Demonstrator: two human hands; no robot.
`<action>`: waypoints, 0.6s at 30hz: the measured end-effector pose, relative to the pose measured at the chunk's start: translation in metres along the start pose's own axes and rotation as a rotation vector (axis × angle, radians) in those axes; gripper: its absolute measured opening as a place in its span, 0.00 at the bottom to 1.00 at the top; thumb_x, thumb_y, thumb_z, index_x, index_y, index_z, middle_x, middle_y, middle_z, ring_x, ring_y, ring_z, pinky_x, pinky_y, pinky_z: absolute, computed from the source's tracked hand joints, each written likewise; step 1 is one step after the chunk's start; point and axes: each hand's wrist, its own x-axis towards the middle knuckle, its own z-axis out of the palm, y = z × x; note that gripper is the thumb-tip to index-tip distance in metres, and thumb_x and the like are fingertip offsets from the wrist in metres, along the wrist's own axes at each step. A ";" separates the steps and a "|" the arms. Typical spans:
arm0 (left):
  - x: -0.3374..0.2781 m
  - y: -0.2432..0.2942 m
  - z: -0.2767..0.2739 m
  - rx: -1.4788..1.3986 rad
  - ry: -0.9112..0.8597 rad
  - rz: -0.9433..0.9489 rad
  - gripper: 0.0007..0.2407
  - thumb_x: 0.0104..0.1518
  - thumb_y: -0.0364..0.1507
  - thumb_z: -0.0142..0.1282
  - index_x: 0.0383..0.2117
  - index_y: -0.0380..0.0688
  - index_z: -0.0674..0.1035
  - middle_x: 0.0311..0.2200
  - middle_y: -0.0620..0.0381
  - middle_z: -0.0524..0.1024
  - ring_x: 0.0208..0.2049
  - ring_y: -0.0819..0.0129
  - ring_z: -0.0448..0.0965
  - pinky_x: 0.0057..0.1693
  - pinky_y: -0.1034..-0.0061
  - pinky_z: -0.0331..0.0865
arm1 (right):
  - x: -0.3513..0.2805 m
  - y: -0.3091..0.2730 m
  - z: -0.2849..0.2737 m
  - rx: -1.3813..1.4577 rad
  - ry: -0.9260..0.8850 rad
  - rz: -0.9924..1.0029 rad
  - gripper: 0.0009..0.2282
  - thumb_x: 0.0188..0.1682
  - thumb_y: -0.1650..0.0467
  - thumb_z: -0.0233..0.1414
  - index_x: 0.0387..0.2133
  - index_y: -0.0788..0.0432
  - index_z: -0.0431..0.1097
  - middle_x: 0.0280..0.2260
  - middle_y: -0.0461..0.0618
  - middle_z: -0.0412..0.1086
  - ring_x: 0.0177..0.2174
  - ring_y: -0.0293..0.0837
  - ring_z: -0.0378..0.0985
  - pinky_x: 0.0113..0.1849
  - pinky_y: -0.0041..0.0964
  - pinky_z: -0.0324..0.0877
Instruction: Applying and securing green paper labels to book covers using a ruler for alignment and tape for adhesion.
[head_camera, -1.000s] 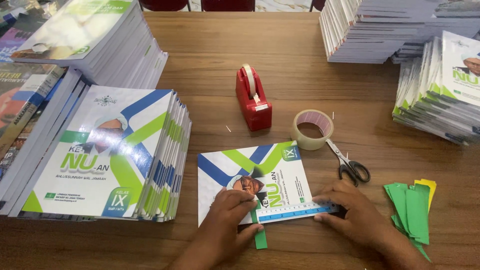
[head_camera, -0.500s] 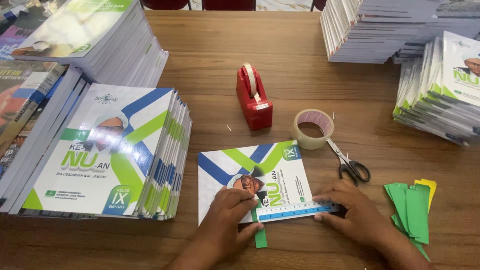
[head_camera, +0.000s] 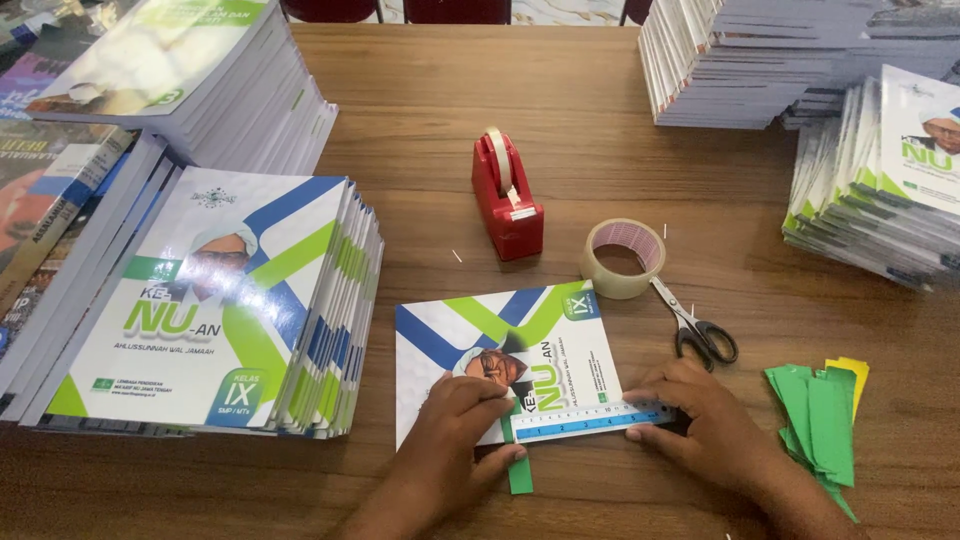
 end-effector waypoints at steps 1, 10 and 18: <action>0.002 0.002 -0.001 -0.014 0.020 0.022 0.21 0.46 0.36 0.74 0.45 0.42 0.81 0.48 0.54 0.76 0.53 0.56 0.74 0.60 0.53 0.62 | 0.000 -0.001 0.000 -0.005 -0.004 0.002 0.17 0.39 0.58 0.65 0.42 0.46 0.82 0.38 0.40 0.79 0.40 0.40 0.77 0.45 0.37 0.70; 0.000 0.004 -0.003 -0.001 -0.025 -0.039 0.21 0.47 0.37 0.73 0.46 0.43 0.82 0.50 0.55 0.77 0.55 0.57 0.73 0.62 0.48 0.59 | 0.000 -0.003 -0.001 -0.015 -0.011 0.004 0.16 0.40 0.58 0.65 0.41 0.46 0.81 0.36 0.41 0.78 0.38 0.41 0.76 0.43 0.37 0.69; 0.004 0.003 -0.003 -0.011 0.029 0.046 0.21 0.47 0.36 0.73 0.45 0.40 0.81 0.48 0.52 0.77 0.52 0.55 0.75 0.58 0.53 0.64 | -0.004 -0.013 0.001 -0.026 0.120 -0.002 0.14 0.40 0.60 0.65 0.37 0.49 0.80 0.36 0.43 0.78 0.39 0.42 0.78 0.46 0.37 0.69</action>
